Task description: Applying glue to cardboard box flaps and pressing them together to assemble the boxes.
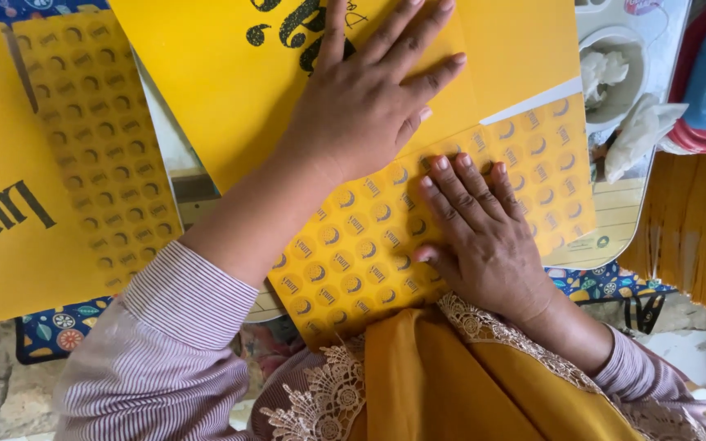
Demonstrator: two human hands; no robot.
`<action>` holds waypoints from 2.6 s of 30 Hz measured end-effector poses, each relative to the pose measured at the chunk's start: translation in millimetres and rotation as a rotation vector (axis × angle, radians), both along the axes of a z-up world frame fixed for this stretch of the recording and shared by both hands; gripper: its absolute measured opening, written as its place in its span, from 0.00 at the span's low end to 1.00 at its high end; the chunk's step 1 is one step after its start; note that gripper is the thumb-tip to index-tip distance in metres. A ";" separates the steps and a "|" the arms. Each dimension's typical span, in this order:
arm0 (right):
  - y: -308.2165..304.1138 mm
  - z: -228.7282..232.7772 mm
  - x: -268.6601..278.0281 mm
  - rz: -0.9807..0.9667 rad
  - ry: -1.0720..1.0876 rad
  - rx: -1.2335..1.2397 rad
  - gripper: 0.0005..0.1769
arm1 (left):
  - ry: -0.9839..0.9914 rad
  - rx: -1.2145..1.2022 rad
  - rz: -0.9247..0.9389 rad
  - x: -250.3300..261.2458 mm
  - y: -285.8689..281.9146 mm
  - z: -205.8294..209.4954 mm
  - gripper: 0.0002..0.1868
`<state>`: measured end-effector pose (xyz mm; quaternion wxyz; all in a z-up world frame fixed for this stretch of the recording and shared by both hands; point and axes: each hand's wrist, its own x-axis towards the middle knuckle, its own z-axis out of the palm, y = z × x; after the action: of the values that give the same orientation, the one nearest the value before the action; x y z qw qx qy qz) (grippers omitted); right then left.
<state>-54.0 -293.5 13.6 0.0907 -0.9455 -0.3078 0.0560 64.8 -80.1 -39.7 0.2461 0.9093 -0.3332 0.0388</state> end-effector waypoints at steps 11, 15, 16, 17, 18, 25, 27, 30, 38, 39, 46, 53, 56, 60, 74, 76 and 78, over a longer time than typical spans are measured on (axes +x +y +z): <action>7.7 4.5 -3.8 0.123 0.046 0.164 0.33 | 0.122 0.067 0.079 -52.8 104.7 21.4 0.26; 16.8 5.2 4.8 0.089 -0.021 0.134 0.26 | 0.064 0.019 0.079 -56.1 107.4 11.7 0.26; 22.1 11.5 7.7 0.044 -0.041 0.119 0.24 | 0.056 0.016 0.085 -56.5 107.1 10.4 0.26; 26.9 17.8 11.5 -0.001 -0.063 0.105 0.21 | 0.047 0.012 0.092 -56.0 106.3 9.1 0.26; 26.2 15.8 9.5 -0.002 -0.067 0.098 0.21 | 0.043 0.006 0.091 -55.4 106.5 8.2 0.26; 20.9 7.3 6.3 -0.030 -0.092 0.039 0.24 | 0.068 -0.003 0.145 -51.5 100.0 11.9 0.29; 20.1 7.1 4.2 -0.028 -0.088 0.039 0.24 | 0.086 -0.011 0.142 -53.0 96.4 13.4 0.31; 21.3 5.8 4.3 -0.040 -0.086 0.062 0.23 | 0.090 0.031 0.180 -53.5 92.6 17.2 0.44; 20.5 4.5 3.3 -0.041 -0.066 0.077 0.24 | 0.065 0.022 0.227 -51.0 89.3 26.0 0.25; 20.0 5.6 2.2 -0.039 -0.062 0.082 0.24 | 0.068 0.027 0.230 -48.9 86.7 27.3 0.25; 19.3 3.1 1.6 -0.030 -0.059 0.109 0.25 | -0.022 0.049 0.275 -49.2 75.7 26.2 0.45; 21.6 7.4 2.0 -0.061 -0.054 0.134 0.24 | -0.060 0.019 0.318 -44.6 63.2 20.5 0.47; 13.5 4.2 3.6 -0.078 0.023 0.233 0.23 | -0.073 0.042 0.286 -42.4 63.0 18.4 0.46; -3.1 10.9 -4.5 -0.248 -0.006 0.425 0.24 | -0.046 0.046 0.257 -42.5 63.3 16.3 0.45; 34.4 6.9 50.6 0.029 -0.178 0.329 0.13 | -0.010 0.043 0.261 -45.1 66.3 18.7 0.47; 13.1 6.1 59.0 -0.017 -0.200 0.303 0.11 | -0.023 0.027 0.265 -46.0 67.2 20.5 0.46; -3.5 5.5 64.2 -0.067 -0.228 0.269 0.09 | -0.041 0.003 0.263 -45.8 67.7 20.0 0.44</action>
<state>10.2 -297.0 19.0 0.1828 -0.9348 -0.2889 -0.0966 19.1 -12.4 -19.6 0.2305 0.9446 -0.2161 0.0887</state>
